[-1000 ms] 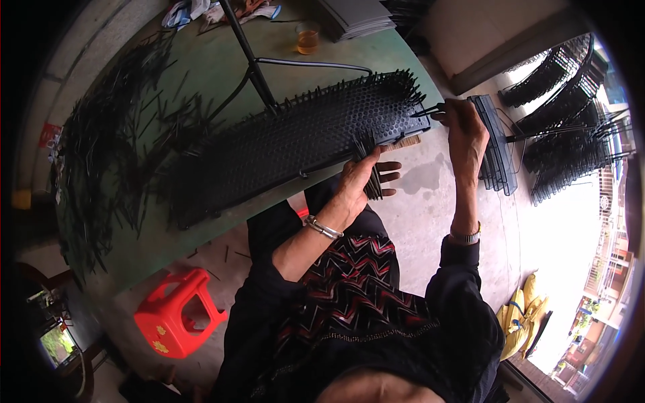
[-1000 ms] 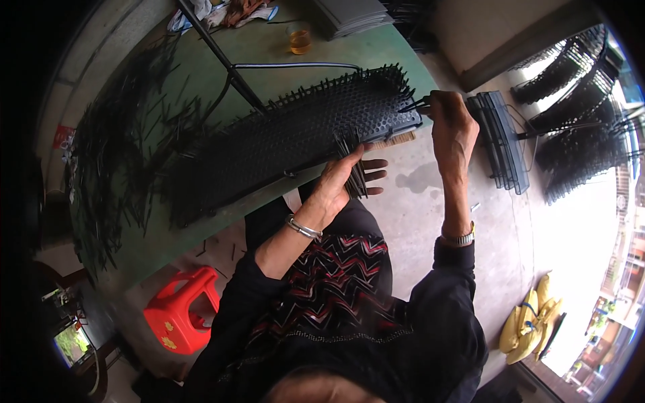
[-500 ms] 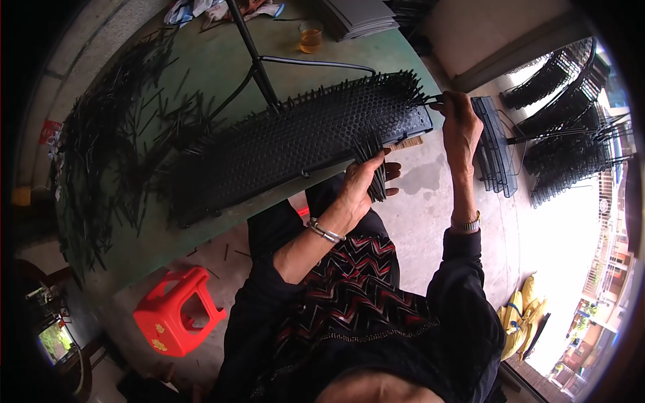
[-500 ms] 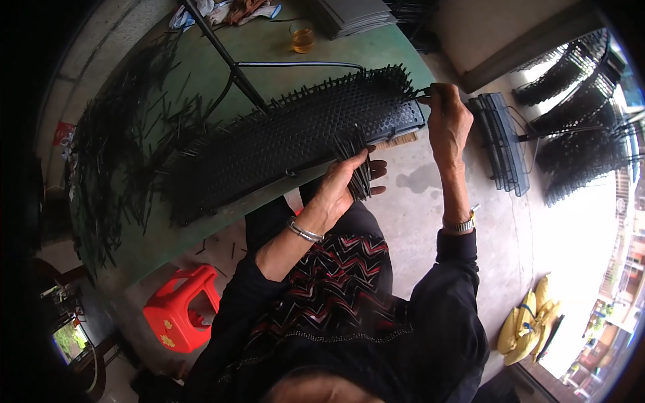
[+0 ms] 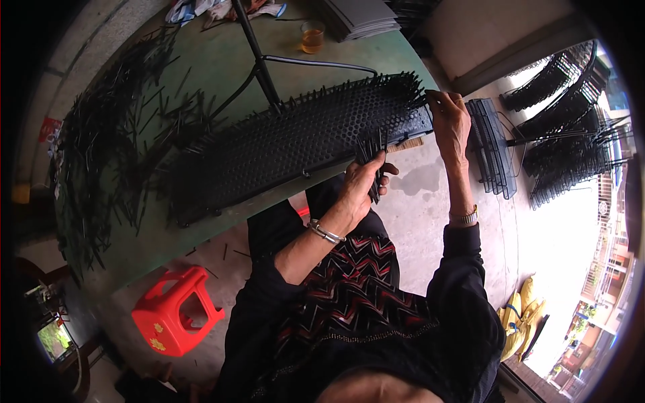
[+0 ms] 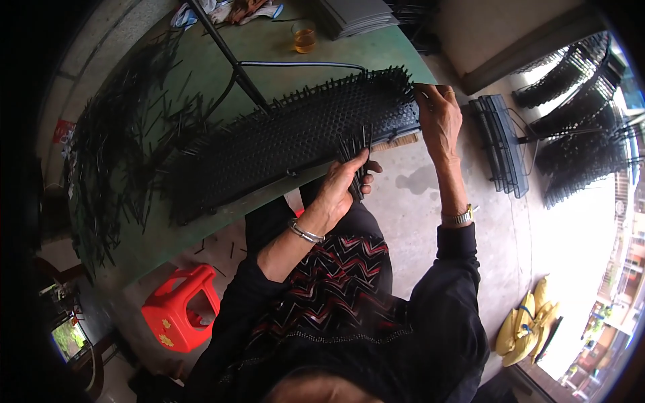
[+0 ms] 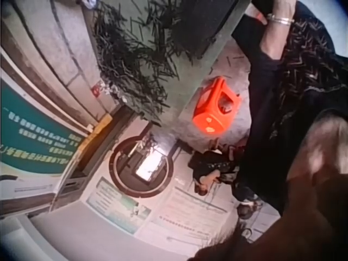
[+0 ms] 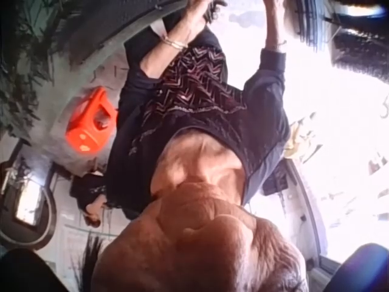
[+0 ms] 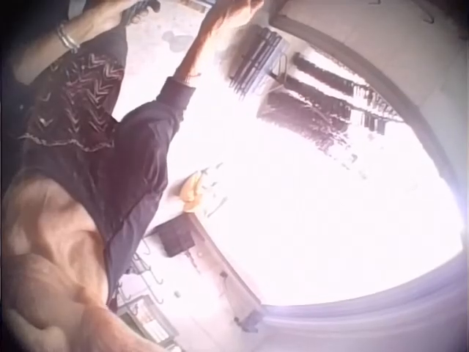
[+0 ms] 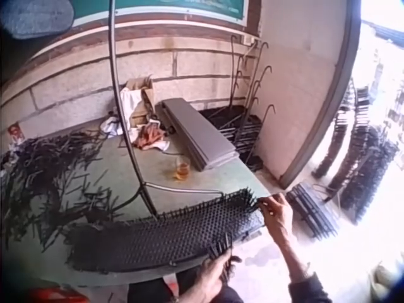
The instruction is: Inserting thin metal rods into a rectangular perforated grid.
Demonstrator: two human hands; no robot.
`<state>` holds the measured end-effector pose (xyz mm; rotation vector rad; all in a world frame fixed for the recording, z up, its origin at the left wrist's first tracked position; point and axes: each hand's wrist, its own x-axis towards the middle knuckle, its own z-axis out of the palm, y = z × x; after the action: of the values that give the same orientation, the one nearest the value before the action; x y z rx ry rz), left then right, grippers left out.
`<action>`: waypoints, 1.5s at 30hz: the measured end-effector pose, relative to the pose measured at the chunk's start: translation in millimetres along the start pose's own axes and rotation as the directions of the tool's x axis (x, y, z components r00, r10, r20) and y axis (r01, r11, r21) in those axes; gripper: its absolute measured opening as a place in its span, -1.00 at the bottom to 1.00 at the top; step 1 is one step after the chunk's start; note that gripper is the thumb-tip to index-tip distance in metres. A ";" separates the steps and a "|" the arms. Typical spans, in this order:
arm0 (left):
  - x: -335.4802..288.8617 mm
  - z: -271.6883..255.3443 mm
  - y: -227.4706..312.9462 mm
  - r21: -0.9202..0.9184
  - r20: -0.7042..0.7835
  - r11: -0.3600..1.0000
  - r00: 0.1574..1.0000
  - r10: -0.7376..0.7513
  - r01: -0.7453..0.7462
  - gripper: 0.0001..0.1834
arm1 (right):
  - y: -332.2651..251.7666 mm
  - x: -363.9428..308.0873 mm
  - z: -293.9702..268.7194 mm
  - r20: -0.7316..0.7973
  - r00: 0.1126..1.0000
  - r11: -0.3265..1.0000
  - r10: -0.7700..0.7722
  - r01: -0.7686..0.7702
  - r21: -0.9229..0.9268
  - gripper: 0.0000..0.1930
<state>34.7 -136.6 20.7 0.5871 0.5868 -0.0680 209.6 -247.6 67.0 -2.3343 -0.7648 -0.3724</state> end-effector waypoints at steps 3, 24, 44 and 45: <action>-2.0 3.7 3.7 0.001 0.004 1.000 1.000 0.014 -0.014 -0.84 | -1.3 -0.7 4.9 -0.067 0.997 0.991 -0.023 0.014 -0.132 -0.83; -16.6 12.3 9.8 0.182 0.015 0.983 0.999 -0.034 0.030 -0.80 | -27.8 -40.7 -16.7 0.603 0.791 0.722 0.102 -0.476 0.502 -0.75; -1.6 8.3 0.3 0.011 -0.031 0.999 0.999 -0.033 0.033 -0.71 | -5.6 -10.5 -42.9 -0.106 0.974 0.965 0.199 -0.176 0.195 -0.84; -0.5 7.5 0.0 0.011 -0.030 0.999 0.999 -0.032 0.033 -0.71 | 2.7 -9.3 -37.0 -0.102 0.978 0.956 0.183 -0.153 0.251 -0.83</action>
<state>38.0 -140.7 26.0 0.5906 0.6256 -0.0935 201.5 -277.5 89.4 -2.1058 -0.5151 -0.3258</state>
